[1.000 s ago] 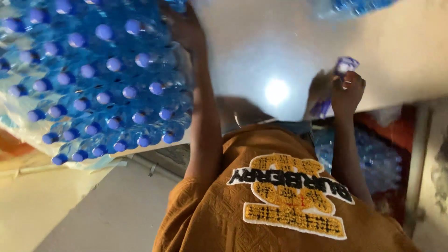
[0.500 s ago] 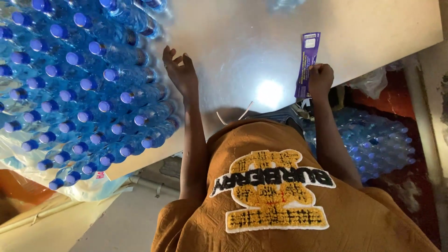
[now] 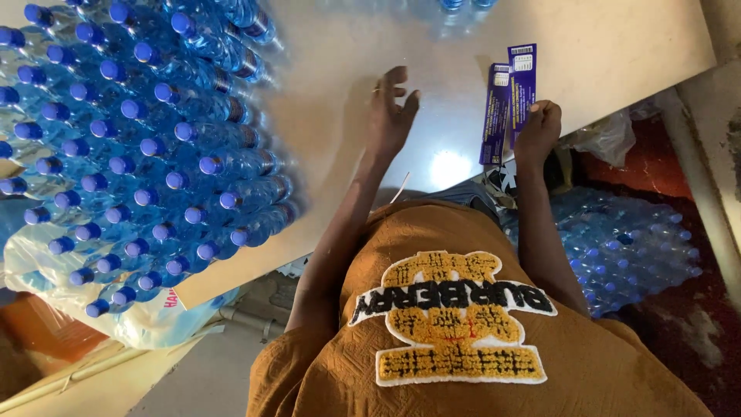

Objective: Manually applying plastic labels to water bottles at a production station.

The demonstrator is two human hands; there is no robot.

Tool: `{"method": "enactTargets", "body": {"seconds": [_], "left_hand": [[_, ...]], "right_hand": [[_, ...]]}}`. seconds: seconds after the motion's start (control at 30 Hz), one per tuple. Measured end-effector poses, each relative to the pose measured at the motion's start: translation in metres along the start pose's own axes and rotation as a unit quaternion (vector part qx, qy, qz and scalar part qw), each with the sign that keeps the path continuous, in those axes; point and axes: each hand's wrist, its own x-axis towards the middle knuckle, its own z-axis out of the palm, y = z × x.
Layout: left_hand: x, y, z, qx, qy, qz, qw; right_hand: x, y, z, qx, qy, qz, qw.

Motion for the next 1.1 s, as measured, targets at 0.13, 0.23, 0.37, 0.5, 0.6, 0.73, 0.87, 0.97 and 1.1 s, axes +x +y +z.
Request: {"method": "enactTargets", "body": {"seconds": [0.13,0.23,0.37,0.5,0.6,0.73,0.87,0.97,1.1], "left_hand": [[0.012,0.017,0.031,-0.083,-0.061,0.004,0.995],[0.024,0.014,0.065,-0.082,-0.084,0.001,0.993],[0.028,0.017,0.091,-0.031,-0.120,-0.018,0.992],[0.022,0.030,0.102,-0.083,-0.169,-0.081,0.979],[0.028,0.031,0.128,-0.134,-0.208,-0.058,0.967],[0.035,0.041,0.137,-0.020,-0.146,-0.061,0.987],[0.032,0.043,0.145,-0.070,-0.145,-0.136,0.978],[0.027,0.021,0.163,-0.115,-0.146,-0.126,0.974],[0.030,0.003,0.168,-0.158,-0.109,-0.153,0.969]], "right_hand": [[-0.005,-0.019,0.005,0.046,-0.010,-0.042,0.998],[0.004,-0.004,0.014,-0.007,-0.006,-0.058,0.998],[0.006,-0.020,0.016,-0.029,-0.026,-0.079,0.996],[-0.005,-0.030,0.011,0.008,-0.024,0.026,0.999],[-0.018,-0.030,0.019,0.127,-0.098,-0.089,0.983],[-0.031,-0.059,0.025,0.087,-0.102,0.003,0.991],[-0.017,-0.037,0.021,0.049,-0.071,0.040,0.995],[-0.010,-0.022,0.014,0.048,-0.038,0.005,0.998],[-0.006,-0.012,-0.008,0.087,0.034,0.077,0.993]]}}
